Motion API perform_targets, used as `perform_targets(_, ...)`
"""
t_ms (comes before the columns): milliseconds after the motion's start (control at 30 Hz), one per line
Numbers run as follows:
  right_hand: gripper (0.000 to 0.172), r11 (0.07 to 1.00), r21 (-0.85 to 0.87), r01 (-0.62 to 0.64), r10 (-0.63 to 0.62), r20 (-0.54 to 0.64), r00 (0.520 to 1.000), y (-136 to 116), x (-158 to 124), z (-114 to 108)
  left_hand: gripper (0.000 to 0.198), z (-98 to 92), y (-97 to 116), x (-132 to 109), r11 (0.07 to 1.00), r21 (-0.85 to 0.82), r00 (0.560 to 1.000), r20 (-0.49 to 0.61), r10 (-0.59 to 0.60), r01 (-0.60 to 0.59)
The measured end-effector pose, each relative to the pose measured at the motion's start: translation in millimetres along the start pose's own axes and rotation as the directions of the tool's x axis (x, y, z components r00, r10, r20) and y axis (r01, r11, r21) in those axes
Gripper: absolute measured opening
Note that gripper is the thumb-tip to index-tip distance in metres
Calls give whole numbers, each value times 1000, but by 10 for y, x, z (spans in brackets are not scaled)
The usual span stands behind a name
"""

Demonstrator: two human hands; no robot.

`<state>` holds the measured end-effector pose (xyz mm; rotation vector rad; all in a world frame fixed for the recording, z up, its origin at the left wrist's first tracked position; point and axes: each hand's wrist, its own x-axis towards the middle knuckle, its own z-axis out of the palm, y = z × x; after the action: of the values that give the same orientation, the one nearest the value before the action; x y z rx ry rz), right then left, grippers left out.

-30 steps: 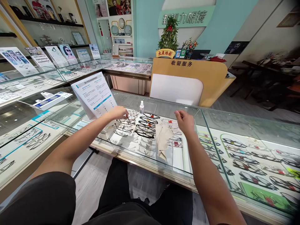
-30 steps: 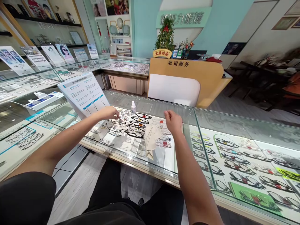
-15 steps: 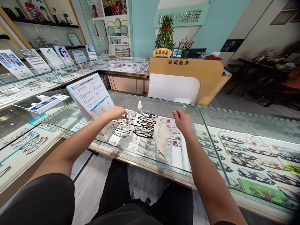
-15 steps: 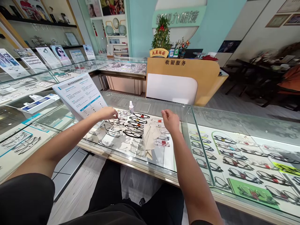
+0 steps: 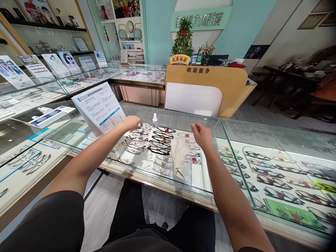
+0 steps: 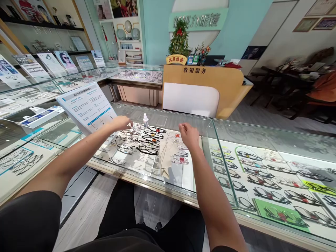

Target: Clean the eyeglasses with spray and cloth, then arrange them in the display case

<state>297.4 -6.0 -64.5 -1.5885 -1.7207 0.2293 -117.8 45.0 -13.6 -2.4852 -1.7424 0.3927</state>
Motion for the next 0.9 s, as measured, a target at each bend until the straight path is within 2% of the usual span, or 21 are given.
perform_targets(167, 69, 1000, 5, -26, 26, -10, 1000, -12, 6, -19, 28, 74, 88, 110, 1000, 1, 1000, -4, 0, 0)
perform_targets(267, 67, 1000, 11, -25, 26, -18, 1000, -19, 15, -29, 28, 53, 112, 102, 1000, -2, 1000, -28, -9, 9)
perform_targets(433, 62, 997, 67, -33, 35, -20, 999, -47, 11, -54, 27, -184, 11, -65, 1000, -11, 997, -77, -27, 26)
perform_targets(500, 65, 991, 124, -44, 46, -12, 999, -76, -3, -76, 24, -337, -43, -168, 996, -89, 990, -139, -32, 20)
perform_targets(533, 67, 985, 163, -50, 51, -6, 999, -97, -13, -88, 21, -416, -49, -217, 982, -187, 981, -191, -40, 3)
perform_targets(600, 70, 963, 263, -54, 51, 15, 999, -150, -38, -111, 18, -562, 17, -289, 878, -470, 948, -311, -65, -94)
perform_targets(667, 71, 931, 362, -44, 39, 22, 999, -214, -67, -125, 22, -665, 217, -307, 651, -713, 909, -408, -85, -260)
perform_targets(700, 71, 914, 405, -33, 31, 12, 999, -248, -81, -127, 24, -695, 366, -292, 521, -781, 889, -450, -87, -344)
perform_targets(800, 67, 855, 519, -10, 28, -27, 999, -343, -117, -125, 28, -686, 926, -162, 215, -839, 840, -531, -114, -500)
perform_targets(900, 63, 779, 625, -55, 41, 36, 999, -404, -131, -120, 33, -560, 1464, 22, 60, -838, 831, -545, -107, -542)
